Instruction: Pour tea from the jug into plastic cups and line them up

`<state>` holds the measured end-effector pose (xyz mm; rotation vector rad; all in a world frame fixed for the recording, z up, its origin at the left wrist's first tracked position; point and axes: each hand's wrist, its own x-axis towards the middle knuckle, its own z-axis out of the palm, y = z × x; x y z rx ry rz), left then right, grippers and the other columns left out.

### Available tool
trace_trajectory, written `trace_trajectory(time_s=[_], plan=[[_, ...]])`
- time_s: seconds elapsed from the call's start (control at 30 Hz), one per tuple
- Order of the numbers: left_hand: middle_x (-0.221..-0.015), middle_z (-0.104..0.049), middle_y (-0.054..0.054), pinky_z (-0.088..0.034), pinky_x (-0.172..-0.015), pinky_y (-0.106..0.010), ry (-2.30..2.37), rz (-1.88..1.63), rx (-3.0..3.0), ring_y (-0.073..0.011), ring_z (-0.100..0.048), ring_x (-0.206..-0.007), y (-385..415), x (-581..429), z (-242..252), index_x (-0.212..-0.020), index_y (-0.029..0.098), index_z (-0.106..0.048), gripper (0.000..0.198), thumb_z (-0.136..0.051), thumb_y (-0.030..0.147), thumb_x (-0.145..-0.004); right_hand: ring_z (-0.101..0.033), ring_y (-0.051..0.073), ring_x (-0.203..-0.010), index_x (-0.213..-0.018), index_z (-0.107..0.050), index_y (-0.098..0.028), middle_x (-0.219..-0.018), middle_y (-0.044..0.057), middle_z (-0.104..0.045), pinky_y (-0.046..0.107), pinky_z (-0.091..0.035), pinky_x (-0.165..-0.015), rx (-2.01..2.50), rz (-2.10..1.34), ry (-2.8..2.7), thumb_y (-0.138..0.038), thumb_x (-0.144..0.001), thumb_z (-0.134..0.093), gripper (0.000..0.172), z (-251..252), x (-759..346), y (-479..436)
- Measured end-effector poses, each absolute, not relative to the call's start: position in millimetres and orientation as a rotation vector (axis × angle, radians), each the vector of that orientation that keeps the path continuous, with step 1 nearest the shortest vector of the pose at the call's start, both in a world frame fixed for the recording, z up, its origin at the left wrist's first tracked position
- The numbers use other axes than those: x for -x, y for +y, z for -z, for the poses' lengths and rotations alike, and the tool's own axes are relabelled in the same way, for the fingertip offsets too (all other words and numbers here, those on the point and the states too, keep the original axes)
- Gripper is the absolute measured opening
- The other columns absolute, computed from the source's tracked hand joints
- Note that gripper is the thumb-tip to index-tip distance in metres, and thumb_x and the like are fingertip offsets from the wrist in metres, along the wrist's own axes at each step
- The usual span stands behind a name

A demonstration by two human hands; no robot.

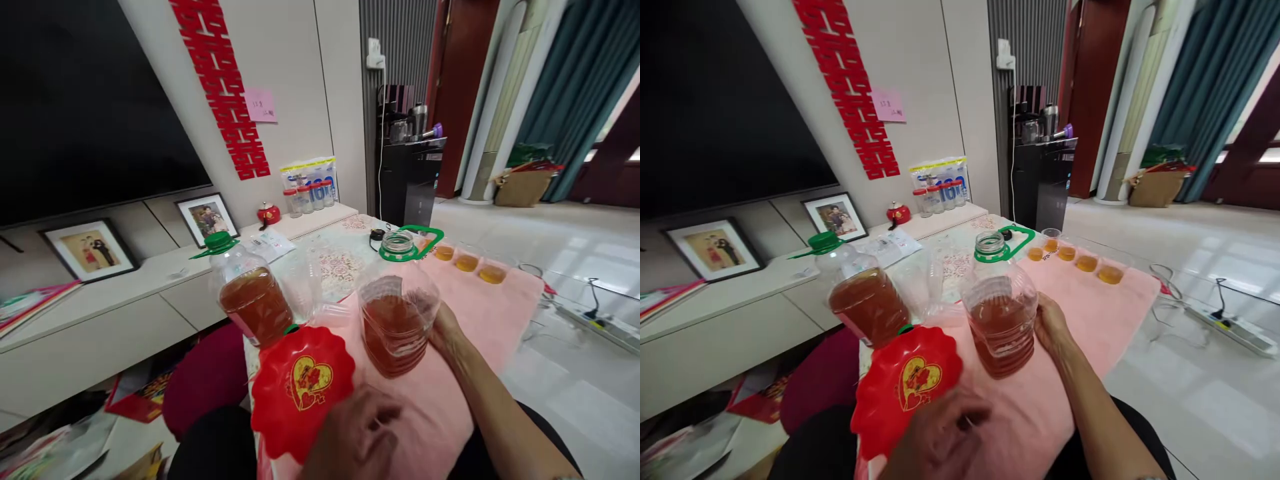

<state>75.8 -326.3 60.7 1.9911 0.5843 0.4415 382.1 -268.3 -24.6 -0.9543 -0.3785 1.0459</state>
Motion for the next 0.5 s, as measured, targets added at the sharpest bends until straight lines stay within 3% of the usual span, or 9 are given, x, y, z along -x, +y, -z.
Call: trace_trajectory(time_s=[0.07, 0.27, 0.5], plan=[[-0.112, -0.071, -0.004, -0.052, -0.093, -0.025, 0.730, -0.495, -2.148, -0.0136, -0.067, -0.105, -300.9, -62.4, -80.1, -0.119, 0.022, -0.071, 0.030, -0.050, 0.033, -0.101, -0.073, 0.018, -0.094, -0.119, -0.069, -0.019, -0.117, 0.006, -0.074, 0.039, -0.063, -0.081, 0.952, -1.034, -0.370, -0.042, -0.099, -0.069, 0.030, 25.4, -383.8, -267.6], [-0.117, -0.068, -0.008, -0.052, -0.105, -0.040, 1.278, -0.565, -2.280, -0.0219, -0.065, -0.111, -229.2, -51.7, -89.2, -0.120, 0.015, -0.070, 0.032, -0.048, 0.022, -0.097, -0.072, 0.019, -0.098, -0.122, -0.068, -0.020, -0.121, 0.006, -0.073, 0.040, -0.063, -0.083, 0.948, -1.017, -0.345, -0.041, -0.099, -0.069, 0.031, 27.6, -387.8, -262.7], [-0.134, -0.062, -0.015, -0.047, -0.114, -0.039, 1.521, -0.517, -2.198, -0.0240, -0.062, -0.122, -200.3, -67.7, -73.6, -0.143, 0.005, -0.056, 0.045, -0.052, 0.015, -0.099, -0.073, 0.019, -0.095, -0.119, -0.069, -0.019, -0.118, 0.006, -0.074, 0.039, -0.063, -0.081, 0.942, -1.000, -0.365, -0.041, -0.099, -0.069, 0.030, 29.6, -387.0, -260.6]])
